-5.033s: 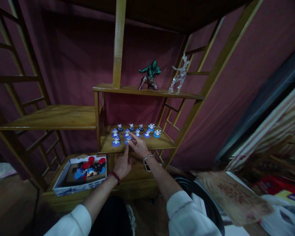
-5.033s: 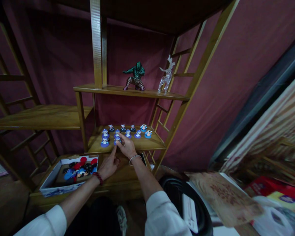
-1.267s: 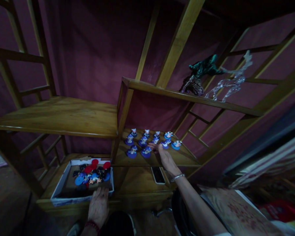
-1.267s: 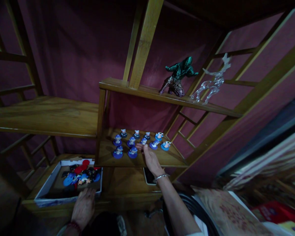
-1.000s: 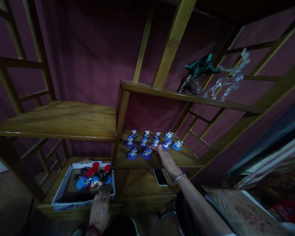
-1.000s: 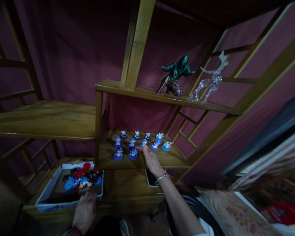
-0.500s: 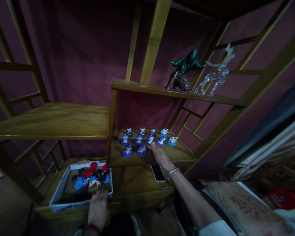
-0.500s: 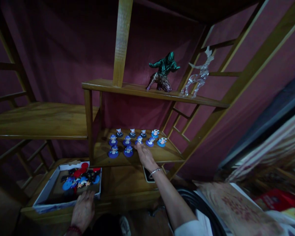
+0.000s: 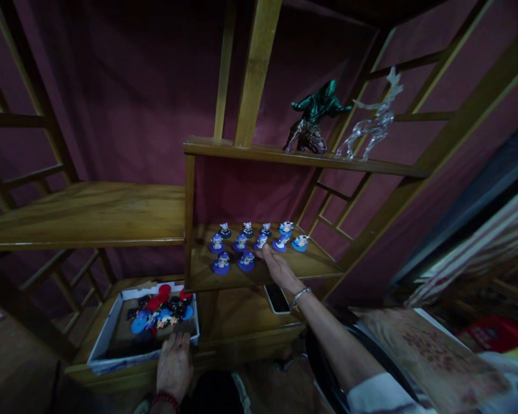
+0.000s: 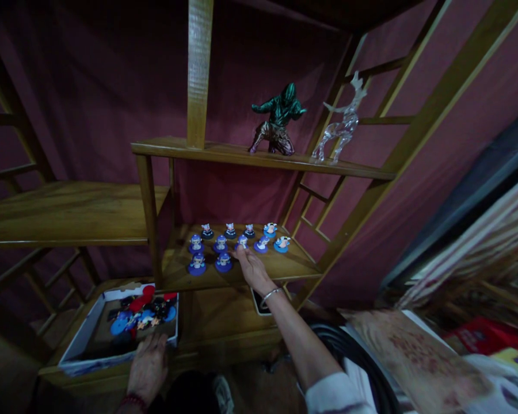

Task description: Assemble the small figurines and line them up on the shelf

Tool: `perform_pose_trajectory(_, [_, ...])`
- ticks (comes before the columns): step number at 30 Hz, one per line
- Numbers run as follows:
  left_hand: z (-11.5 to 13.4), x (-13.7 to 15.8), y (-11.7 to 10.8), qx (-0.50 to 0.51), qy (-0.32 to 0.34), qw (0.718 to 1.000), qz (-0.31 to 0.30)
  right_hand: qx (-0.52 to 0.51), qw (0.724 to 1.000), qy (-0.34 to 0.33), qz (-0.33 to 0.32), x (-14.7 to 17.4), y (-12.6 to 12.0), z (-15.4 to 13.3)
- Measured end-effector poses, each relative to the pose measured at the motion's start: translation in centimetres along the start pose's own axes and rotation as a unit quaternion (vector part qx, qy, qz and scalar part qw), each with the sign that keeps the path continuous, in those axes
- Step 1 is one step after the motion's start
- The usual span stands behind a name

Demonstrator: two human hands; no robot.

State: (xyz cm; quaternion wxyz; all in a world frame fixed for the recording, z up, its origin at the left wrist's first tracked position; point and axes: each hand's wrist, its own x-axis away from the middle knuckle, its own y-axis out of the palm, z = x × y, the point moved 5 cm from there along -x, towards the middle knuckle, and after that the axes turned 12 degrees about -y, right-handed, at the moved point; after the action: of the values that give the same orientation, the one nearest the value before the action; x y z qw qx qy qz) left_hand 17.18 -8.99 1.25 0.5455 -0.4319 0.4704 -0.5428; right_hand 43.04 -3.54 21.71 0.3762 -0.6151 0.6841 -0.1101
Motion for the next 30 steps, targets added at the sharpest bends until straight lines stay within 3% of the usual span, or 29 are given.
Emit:
perform_pose_trajectory(19, [0.0,0.1,0.1,-0.009,0.010,1.000,0.013,0.016,1.000,-0.009,-0.012,0.0,0.0,-1.5])
perform_pose_trajectory(30, [-0.1,0.0,0.2,-0.004,0.025,1.000,0.014,0.005,0.995,-0.079,0.053,0.7,-0.4,-0.6])
